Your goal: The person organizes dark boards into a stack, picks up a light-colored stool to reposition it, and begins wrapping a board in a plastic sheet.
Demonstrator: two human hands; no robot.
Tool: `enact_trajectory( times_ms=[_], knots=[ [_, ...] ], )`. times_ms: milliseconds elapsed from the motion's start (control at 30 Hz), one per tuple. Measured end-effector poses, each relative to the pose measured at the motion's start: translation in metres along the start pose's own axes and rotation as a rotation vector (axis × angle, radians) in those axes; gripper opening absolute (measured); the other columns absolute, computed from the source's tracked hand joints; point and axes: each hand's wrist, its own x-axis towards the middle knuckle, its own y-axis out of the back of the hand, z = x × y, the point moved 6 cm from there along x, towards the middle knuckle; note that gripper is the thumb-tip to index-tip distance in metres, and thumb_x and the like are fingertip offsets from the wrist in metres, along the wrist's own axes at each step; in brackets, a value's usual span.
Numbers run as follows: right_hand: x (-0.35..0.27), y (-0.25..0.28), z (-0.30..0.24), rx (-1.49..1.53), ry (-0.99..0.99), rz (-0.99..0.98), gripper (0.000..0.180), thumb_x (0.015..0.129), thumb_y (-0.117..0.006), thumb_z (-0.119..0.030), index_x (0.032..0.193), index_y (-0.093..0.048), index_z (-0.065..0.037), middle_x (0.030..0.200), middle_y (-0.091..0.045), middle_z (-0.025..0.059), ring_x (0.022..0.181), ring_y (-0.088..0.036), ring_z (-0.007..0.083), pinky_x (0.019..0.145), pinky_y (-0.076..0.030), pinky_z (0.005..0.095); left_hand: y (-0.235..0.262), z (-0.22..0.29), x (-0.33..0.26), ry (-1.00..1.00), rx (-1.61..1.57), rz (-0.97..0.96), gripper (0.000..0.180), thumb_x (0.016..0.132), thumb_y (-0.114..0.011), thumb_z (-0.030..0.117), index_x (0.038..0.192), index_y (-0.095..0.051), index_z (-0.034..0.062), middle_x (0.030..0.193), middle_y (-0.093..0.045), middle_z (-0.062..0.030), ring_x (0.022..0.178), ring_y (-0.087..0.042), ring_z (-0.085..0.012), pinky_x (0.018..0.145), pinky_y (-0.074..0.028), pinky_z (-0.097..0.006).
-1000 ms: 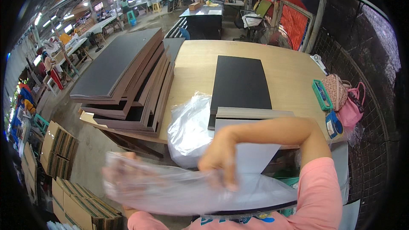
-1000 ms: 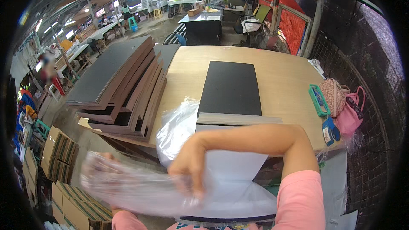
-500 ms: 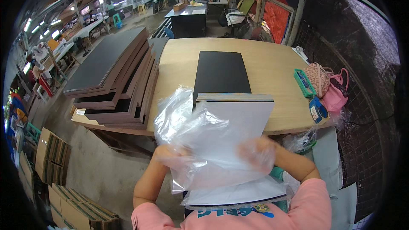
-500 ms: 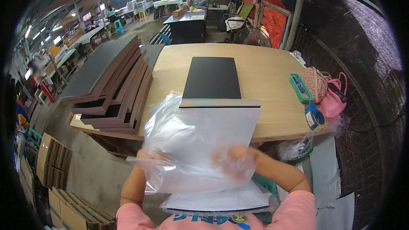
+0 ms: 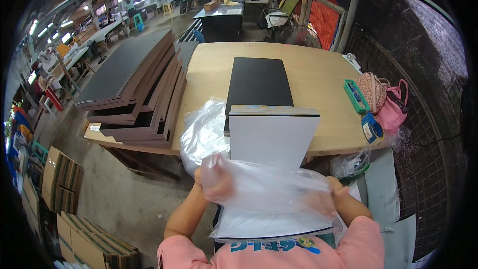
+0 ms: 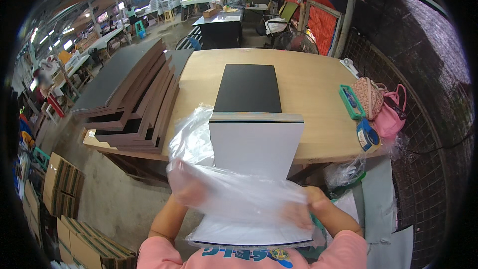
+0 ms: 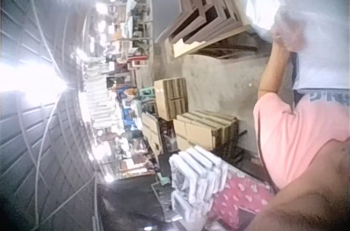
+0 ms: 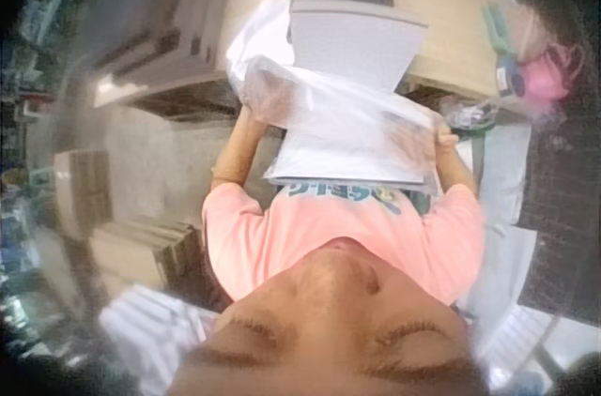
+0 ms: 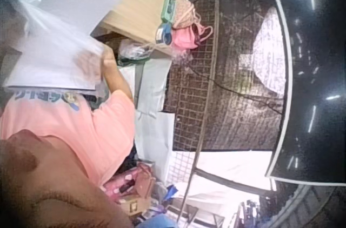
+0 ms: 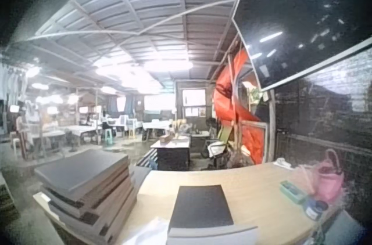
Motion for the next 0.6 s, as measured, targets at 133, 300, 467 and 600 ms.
enact_trajectory(
  times_ms=[133, 300, 467, 600],
  knots=[
    [-0.014, 0.025, -0.018, -0.038, 0.248, 0.320, 0.031, 0.076, -0.068, -0.033, 0.081, -0.067, -0.003, 0.079, -0.067, 0.0134, 0.074, -0.061, 0.0312, 0.075, -0.045, 0.0474, -0.095, 0.080, 0.050, -0.103, -0.744, -0.469, 0.059, 0.089, -0.043, 0.050, 0.117, -0.055, -0.0002, 0.106, -0.062, -0.0163, 0.100, -0.059, -0.0330, 0.100, -0.040, -0.046],
    [-0.047, 0.064, -0.040, -0.032, 0.391, 1.062, 0.009, 0.068, -0.060, -0.004, 0.061, -0.055, -0.003, 0.057, -0.055, 0.0092, 0.049, -0.054, 0.0206, 0.050, -0.048, 0.0335, -0.075, 0.082, 0.065, -0.108, -0.408, -0.372, 0.058, 0.076, -0.065, 0.044, 0.111, -0.055, -0.0007, 0.109, -0.061, -0.0161, 0.102, -0.057, -0.0318, 0.104, -0.036, -0.047],
    [-0.034, 0.078, -0.075, -0.748, 0.268, 1.274, 0.005, 0.071, -0.056, 0.002, 0.072, -0.059, -0.002, 0.056, -0.047, 0.0026, 0.041, -0.044, 0.0130, 0.040, -0.038, 0.0245, -0.079, 0.076, 0.088, 0.014, -0.095, -0.184, 0.053, 0.072, -0.070, 0.015, 0.119, -0.053, -0.0020, 0.098, -0.061, -0.0090, 0.079, -0.061, -0.0198, 0.077, -0.049, -0.033],
    [0.009, 0.068, -0.086, -1.489, 0.220, 1.355, 0.029, 0.071, -0.053, 0.003, 0.096, -0.067, 0.001, 0.085, -0.051, 0.0098, 0.066, -0.050, 0.0151, 0.053, -0.040, 0.0226, -0.087, 0.111, 0.094, -0.286, 0.916, 0.249, 0.059, 0.070, -0.065, -0.001, 0.128, -0.055, 0.0098, 0.090, -0.058, -0.0069, 0.064, -0.057, -0.0167, 0.060, -0.046, -0.030]
  ],
)
